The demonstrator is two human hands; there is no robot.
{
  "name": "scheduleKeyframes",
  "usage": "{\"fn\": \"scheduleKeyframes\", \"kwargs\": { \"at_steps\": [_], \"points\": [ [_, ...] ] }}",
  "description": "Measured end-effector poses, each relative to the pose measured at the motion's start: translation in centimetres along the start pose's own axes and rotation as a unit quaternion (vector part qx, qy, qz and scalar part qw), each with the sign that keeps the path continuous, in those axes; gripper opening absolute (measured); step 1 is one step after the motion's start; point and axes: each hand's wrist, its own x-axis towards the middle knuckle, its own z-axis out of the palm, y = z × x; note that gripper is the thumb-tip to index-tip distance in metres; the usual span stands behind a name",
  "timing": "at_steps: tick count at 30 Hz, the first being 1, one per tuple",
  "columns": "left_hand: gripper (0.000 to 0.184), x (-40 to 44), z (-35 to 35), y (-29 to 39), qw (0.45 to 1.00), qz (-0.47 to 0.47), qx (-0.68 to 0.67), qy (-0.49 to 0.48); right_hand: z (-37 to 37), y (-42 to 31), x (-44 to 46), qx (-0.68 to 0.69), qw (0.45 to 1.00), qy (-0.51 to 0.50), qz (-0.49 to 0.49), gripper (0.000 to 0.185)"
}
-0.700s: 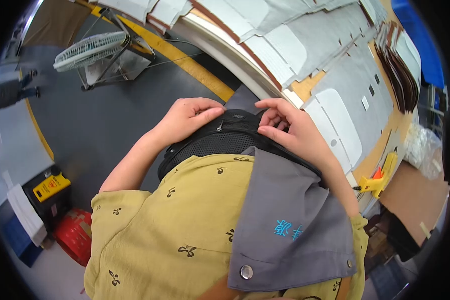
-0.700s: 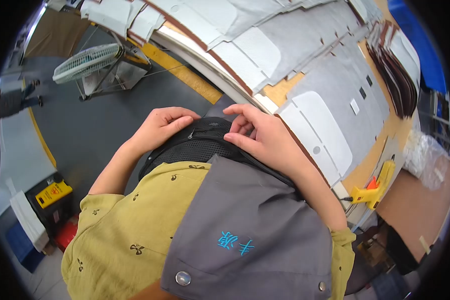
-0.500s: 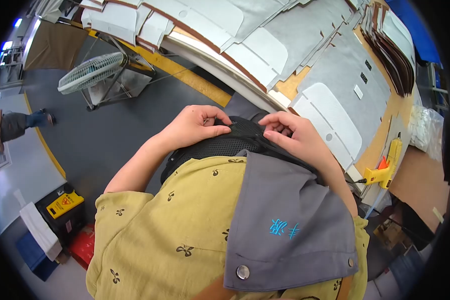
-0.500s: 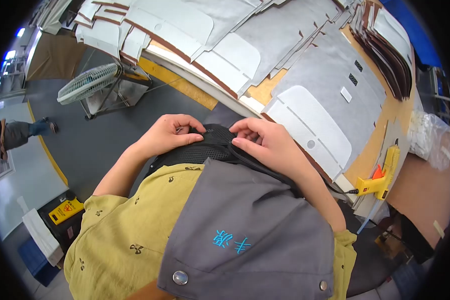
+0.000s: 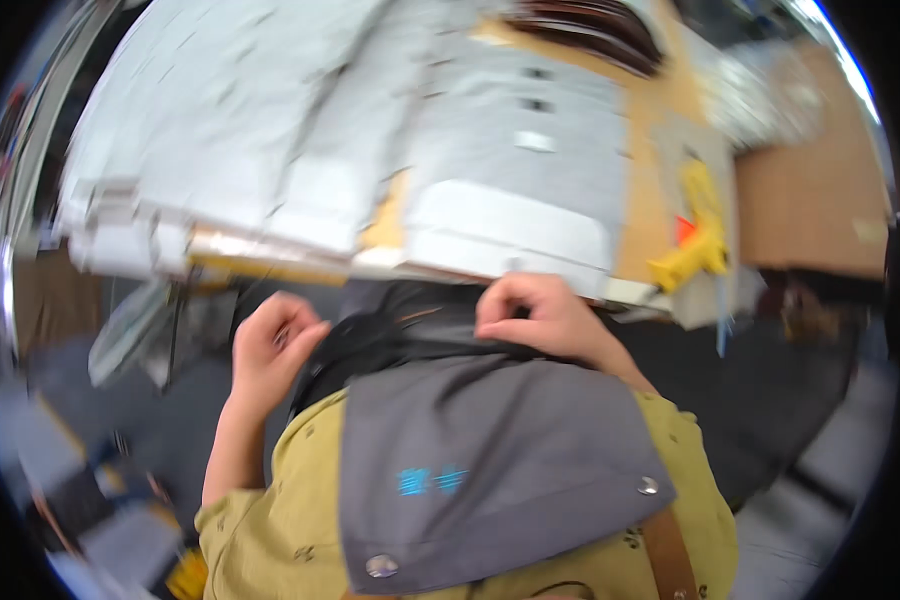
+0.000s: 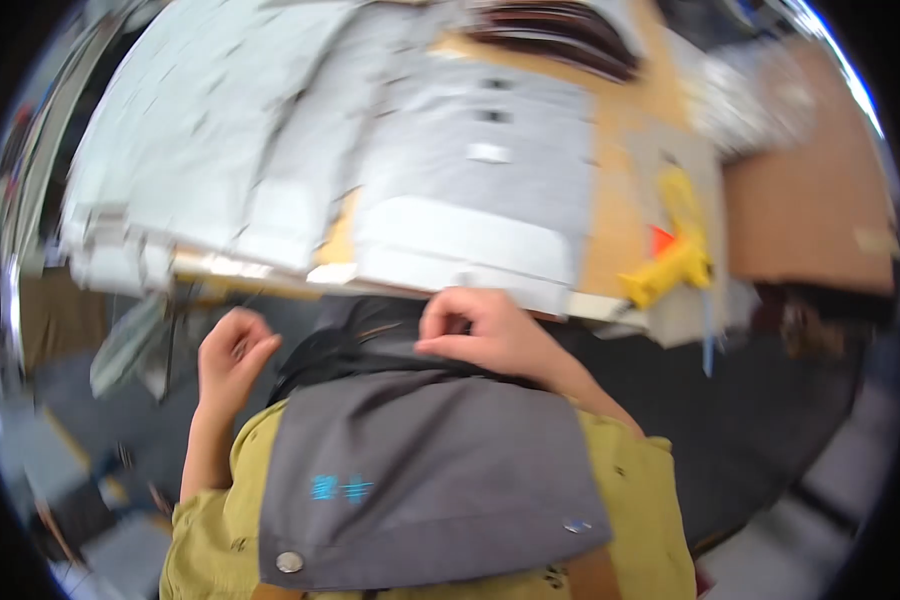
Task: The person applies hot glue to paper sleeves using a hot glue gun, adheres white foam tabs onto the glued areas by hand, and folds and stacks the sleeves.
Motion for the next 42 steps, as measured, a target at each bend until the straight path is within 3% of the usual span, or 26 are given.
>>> {"fn": "scheduleKeyframes", "kwargs": {
  "at_steps": [2,4,5,7,8,9,14,16,18,19,20,24,28,31,33,35,37,42],
  "points": [
    [0.013,1.6,1.3,3.5,0.997,0.038,-0.005,-0.064,-0.6,-0.6,-1.9,-0.003,0.999,0.052,-0.001,0.017],
    [0.019,3.9,3.2,6.5,0.969,0.191,0.052,-0.145,-1.1,-0.9,-3.9,0.03,0.996,0.086,0.003,0.016],
    [0.027,4.8,4.1,8.2,0.959,0.186,0.079,-0.198,-1.4,-0.4,-4.9,0.033,0.994,0.105,-0.005,0.016],
    [0.017,6.7,7.3,9.8,0.931,0.226,0.11,-0.264,-2.5,2.1,-6.5,0.038,0.981,0.131,-0.137,0.013],
    [0.015,7.1,9.1,11.0,0.921,0.239,0.119,-0.284,-2.9,2.3,-7.7,0.042,0.979,0.136,-0.143,0.013],
    [0.012,7.5,10.9,11.6,0.91,0.268,0.114,-0.294,-3.2,2.4,-9.0,0.044,0.969,0.204,-0.134,0.012],
    [0.009,9.7,16.0,13.6,0.871,0.338,0.191,-0.301,-5.6,3.4,-12.0,-0.017,0.899,0.423,-0.112,0.01],
    [0.008,10.7,16.7,12.3,0.85,0.424,0.221,-0.22,-6.6,3.5,-12.1,-0.206,0.854,0.463,-0.115,0.008],
    [0.009,11.5,16.2,11.8,0.859,0.428,0.215,-0.182,-7.3,3.1,-11.6,-0.237,0.836,0.477,-0.133,0.006],
    [0.007,11.7,15.6,11.8,0.881,0.379,0.231,-0.166,-7.8,2.8,-11.3,-0.271,0.811,0.498,-0.144,0.006],
    [0.006,11.9,14.8,11.6,0.9,0.328,0.244,-0.15,-8.3,2.4,-11.0,-0.267,0.816,0.492,-0.145,0.006],
    [0.012,14.4,12.7,9.9,0.882,0.339,0.319,-0.076,-10.3,1.5,-9.9,-0.279,0.808,0.504,-0.125,0.007],
    [0.043,16.6,12.0,9.2,0.83,0.392,0.392,-0.069,-10.8,1.5,-9.2,-0.311,0.765,0.557,-0.085,0.009],
    [0.054,18.4,12.1,9.0,0.808,0.408,0.416,-0.085,-10.3,0.7,-8.2,-0.343,0.744,0.572,-0.035,0.014],
    [0.054,19.6,12.2,8.6,0.806,0.419,0.409,-0.091,-9.9,-0.3,-5.6,-0.483,0.725,0.476,-0.122,0.024],
    [0.054,20.4,12.4,8.2,0.805,0.43,0.398,-0.094,-9.0,-1.3,-2.3,-0.457,0.776,0.419,-0.115,0.039],
    [0.056,21.0,12.7,7.7,0.806,0.431,0.394,-0.101,-8.6,-1.7,0.6,-0.477,0.79,0.373,-0.096,0.052],
    [0.054,21.5,12.7,6.7,0.802,0.457,0.368,-0.113,-7.5,-1.8,4.0,-0.457,0.83,0.32,-0.001,0.059]
  ]
}}
